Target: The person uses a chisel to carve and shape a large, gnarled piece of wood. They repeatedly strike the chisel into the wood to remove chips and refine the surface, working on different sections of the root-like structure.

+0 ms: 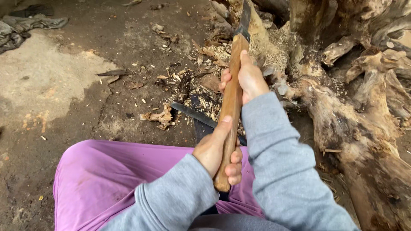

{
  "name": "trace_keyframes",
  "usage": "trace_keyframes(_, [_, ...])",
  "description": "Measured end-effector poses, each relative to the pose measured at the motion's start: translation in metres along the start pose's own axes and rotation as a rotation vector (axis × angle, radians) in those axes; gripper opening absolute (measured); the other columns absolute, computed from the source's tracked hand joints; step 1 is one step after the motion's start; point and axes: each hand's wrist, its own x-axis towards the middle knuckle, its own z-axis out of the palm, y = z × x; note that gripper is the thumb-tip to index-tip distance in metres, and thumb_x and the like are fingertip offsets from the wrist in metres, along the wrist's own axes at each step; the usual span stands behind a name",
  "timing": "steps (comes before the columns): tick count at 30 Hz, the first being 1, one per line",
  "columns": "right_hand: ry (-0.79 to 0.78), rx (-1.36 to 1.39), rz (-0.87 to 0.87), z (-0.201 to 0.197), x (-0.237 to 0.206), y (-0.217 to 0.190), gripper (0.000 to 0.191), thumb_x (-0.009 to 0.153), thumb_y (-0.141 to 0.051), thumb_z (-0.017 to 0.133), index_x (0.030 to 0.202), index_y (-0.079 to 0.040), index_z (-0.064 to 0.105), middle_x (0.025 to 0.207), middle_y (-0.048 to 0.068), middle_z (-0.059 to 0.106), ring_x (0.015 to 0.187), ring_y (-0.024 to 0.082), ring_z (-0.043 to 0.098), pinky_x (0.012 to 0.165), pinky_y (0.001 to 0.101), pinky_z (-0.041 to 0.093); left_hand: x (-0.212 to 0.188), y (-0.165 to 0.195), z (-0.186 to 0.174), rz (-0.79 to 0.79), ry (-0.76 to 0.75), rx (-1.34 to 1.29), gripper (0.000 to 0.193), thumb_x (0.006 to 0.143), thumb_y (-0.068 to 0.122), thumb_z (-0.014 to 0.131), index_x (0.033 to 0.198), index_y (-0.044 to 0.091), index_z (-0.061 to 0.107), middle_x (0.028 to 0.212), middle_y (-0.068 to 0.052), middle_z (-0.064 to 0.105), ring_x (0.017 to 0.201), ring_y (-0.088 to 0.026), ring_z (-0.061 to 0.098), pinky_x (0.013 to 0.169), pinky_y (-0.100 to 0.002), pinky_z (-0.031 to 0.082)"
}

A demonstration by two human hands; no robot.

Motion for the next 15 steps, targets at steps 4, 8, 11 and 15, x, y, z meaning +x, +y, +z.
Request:
trace_keyframes(4, [0.044,-0.039,0.012,-0.016,0.014,0.004,0.047,0.105,-0.051,0.037,0.122,-0.009,0.047,0.081,0.005,0.052,0.058,0.011,0.05,0.053,0.0341,0.054,0.01,-0.002,0.006,-0.022,0.038,0.002,0.059,0.094,0.066,0.052,0.094,0.007,0.047,0.059,-0.007,0.045,0.035,-0.016,0.038,0.033,-0.036,0.035])
trace_keyframes(8, [-0.349,0.571,0.054,-0.026,0.028,0.006,0.058,0.109,-0.058,0.042,0.112,-0.001,0.054,0.07,-0.001,0.052,0.053,0.008,0.048,0.047,0.0271,0.05,0.011,0.014,0.04,0.28,0.349,0.536,0.05,0.093,0.054,0.058,0.093,0.003,0.057,0.055,-0.011,0.052,0.035,-0.021,0.049,0.03,-0.04,0.039])
trace_keyframes(11, [-0.294,0.55,0.082,-0.014,0.042,-0.012,0.057,0.108,-0.059,0.039,0.097,-0.004,0.048,0.069,0.0,0.05,0.056,0.01,0.047,0.051,0.0294,0.048,0.022,0.04,0.051,0.215,0.343,0.517,0.053,0.094,0.054,0.059,0.089,0.001,0.054,0.058,-0.008,0.052,0.036,-0.02,0.049,0.031,-0.04,0.042])
trace_keyframes(15, [-0.126,0.16,0.018,-0.003,0.031,-0.012,0.05,0.105,-0.056,0.04,0.102,-0.006,0.047,0.07,0.003,0.05,0.055,0.013,0.047,0.051,0.0341,0.05,0.018,0.026,0.023,0.14,0.221,0.314,0.056,0.095,0.059,0.054,0.087,0.003,0.05,0.057,-0.008,0.05,0.035,-0.02,0.047,0.031,-0.039,0.042])
